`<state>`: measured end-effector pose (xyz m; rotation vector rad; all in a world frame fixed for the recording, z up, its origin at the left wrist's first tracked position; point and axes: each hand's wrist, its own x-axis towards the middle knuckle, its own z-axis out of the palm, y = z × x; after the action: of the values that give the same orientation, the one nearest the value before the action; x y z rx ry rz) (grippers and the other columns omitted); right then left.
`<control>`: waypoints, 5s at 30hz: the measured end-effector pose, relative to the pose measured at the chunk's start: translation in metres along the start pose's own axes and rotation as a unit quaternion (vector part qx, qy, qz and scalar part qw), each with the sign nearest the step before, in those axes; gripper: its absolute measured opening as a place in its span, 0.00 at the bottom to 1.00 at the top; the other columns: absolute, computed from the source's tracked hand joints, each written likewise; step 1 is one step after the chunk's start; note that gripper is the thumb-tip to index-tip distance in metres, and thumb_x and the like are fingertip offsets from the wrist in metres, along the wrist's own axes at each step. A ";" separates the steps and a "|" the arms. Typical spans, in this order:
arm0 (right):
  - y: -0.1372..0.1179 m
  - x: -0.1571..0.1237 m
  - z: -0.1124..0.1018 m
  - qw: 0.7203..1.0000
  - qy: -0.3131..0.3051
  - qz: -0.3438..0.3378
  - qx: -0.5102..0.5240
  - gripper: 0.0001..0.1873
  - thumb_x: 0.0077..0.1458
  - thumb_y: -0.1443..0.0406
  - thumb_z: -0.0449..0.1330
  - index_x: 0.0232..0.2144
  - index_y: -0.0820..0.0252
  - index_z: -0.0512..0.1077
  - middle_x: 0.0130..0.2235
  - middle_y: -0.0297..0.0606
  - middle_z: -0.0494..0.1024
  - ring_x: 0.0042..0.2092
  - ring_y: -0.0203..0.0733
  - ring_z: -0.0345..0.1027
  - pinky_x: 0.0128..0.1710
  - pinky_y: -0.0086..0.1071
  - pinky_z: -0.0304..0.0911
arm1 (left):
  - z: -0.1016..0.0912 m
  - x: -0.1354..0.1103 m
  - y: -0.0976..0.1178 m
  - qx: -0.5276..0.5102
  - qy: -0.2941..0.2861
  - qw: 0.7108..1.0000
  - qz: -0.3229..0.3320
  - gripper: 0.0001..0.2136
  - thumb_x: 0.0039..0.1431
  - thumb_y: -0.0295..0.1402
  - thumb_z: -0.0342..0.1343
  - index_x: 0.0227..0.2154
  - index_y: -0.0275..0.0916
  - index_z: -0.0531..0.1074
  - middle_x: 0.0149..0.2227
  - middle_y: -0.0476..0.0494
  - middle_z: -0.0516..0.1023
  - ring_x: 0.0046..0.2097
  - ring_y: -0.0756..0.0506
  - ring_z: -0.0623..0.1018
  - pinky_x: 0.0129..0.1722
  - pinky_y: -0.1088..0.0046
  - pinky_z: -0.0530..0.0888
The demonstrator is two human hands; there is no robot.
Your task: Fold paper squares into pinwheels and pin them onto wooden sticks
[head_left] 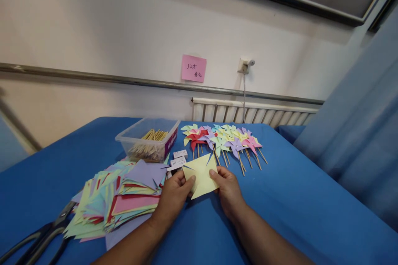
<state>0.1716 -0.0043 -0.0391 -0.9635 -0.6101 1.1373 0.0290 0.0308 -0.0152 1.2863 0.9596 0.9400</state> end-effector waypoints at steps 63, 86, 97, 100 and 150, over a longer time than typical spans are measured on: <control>0.003 -0.004 0.000 0.999 -0.016 -0.051 -0.005 0.11 0.44 0.62 0.67 0.29 0.62 0.71 0.24 0.29 0.71 0.23 0.29 0.60 0.23 0.24 0.56 | 0.002 -0.001 -0.004 -0.018 0.031 0.999 -0.022 0.11 0.43 0.37 0.64 0.28 0.35 0.76 0.18 0.50 0.73 0.22 0.51 0.69 0.24 0.76 0.64; 0.004 -0.008 0.004 0.994 -0.088 0.001 -0.066 0.17 0.42 0.59 0.67 0.33 0.63 0.72 0.23 0.32 0.74 0.21 0.31 0.62 0.21 0.25 0.55 | 0.005 -0.005 0.009 -0.217 0.006 0.974 -0.060 0.15 0.46 0.33 0.64 0.38 0.33 0.74 0.36 0.39 0.80 0.31 0.46 0.77 0.31 0.70 0.73; -0.013 -0.024 0.006 0.876 -0.048 -0.315 -0.362 0.28 0.46 0.75 0.55 0.50 0.50 0.66 0.59 0.40 0.58 0.58 0.49 0.54 0.53 0.45 0.56 | 0.002 -0.004 0.016 -0.268 0.060 0.958 -0.086 0.17 0.45 0.29 0.63 0.42 0.36 0.73 0.37 0.40 0.81 0.36 0.43 0.79 0.37 0.68 0.75; -0.017 -0.026 0.006 0.815 -0.082 -0.365 -0.444 0.27 0.42 0.77 0.56 0.44 0.50 0.70 0.63 0.36 0.50 0.63 0.53 0.44 0.58 0.50 0.46 | 0.002 -0.006 0.015 -0.283 0.051 0.954 -0.088 0.18 0.46 0.29 0.62 0.43 0.36 0.72 0.39 0.40 0.80 0.38 0.43 0.79 0.38 0.68 0.75; -0.009 -0.019 0.008 0.931 -0.036 -0.201 -0.302 0.06 0.47 0.68 0.59 0.20 0.58 0.69 0.42 0.40 0.73 0.45 0.44 0.67 0.45 0.33 0.56 | 0.012 -0.011 0.004 -0.180 -0.018 0.983 -0.037 0.17 0.46 0.33 0.63 0.41 0.35 0.75 0.42 0.39 0.80 0.43 0.41 0.77 0.46 0.66 0.69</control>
<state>0.1625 -0.0205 -0.0261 -1.2435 -1.2006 0.6197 0.0368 0.0165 -0.0098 0.9528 0.7624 0.9782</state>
